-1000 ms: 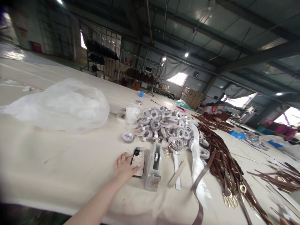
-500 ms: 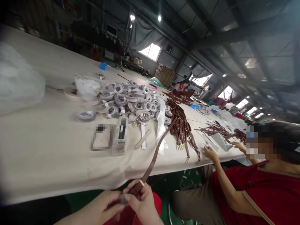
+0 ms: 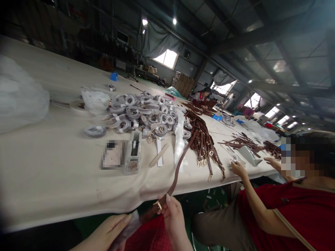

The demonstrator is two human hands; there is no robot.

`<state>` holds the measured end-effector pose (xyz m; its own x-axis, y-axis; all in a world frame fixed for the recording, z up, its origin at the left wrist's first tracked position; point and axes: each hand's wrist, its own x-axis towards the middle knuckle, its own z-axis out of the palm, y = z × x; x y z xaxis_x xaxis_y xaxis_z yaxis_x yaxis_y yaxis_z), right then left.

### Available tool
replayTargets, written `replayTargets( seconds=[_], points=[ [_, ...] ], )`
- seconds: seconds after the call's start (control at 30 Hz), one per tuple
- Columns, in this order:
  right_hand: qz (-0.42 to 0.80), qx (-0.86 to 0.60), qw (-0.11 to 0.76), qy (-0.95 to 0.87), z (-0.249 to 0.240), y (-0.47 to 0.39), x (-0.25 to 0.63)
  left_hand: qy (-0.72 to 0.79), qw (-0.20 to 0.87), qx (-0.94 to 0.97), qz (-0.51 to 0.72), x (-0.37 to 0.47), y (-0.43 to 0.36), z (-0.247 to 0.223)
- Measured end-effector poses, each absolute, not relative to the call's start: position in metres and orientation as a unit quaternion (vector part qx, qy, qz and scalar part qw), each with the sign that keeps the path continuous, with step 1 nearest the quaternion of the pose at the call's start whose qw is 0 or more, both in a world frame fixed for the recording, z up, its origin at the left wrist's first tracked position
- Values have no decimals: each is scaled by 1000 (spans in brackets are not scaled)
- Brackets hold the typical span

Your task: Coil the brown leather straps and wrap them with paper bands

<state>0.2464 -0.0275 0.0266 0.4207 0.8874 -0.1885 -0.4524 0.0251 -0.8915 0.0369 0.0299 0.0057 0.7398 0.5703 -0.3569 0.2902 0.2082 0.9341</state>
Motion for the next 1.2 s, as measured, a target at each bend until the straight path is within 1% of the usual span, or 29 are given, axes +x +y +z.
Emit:
replayTargets(
  seconds=[0.07,0.2,0.3,0.57,0.87,1.07,1.2],
  points=[
    [492,-495,682,-219,26,-28,250,354,691,622,102,35,31,7],
    [473,-525,675,-215,25,-26,252,287,656,693,84,32,31,18],
    [471,-537,667,-212,23,-25,252,270,640,716,64,32,31,26],
    [501,-526,646,-235,28,-24,241,278,650,702,87,34,34,33],
    [509,-549,615,-249,31,-25,239,297,654,688,104,33,36,24],
    [484,-567,611,-265,24,-27,242,293,681,665,89,42,36,26],
    [494,-569,601,-265,16,-28,238,285,671,678,92,47,35,31]
  ],
)
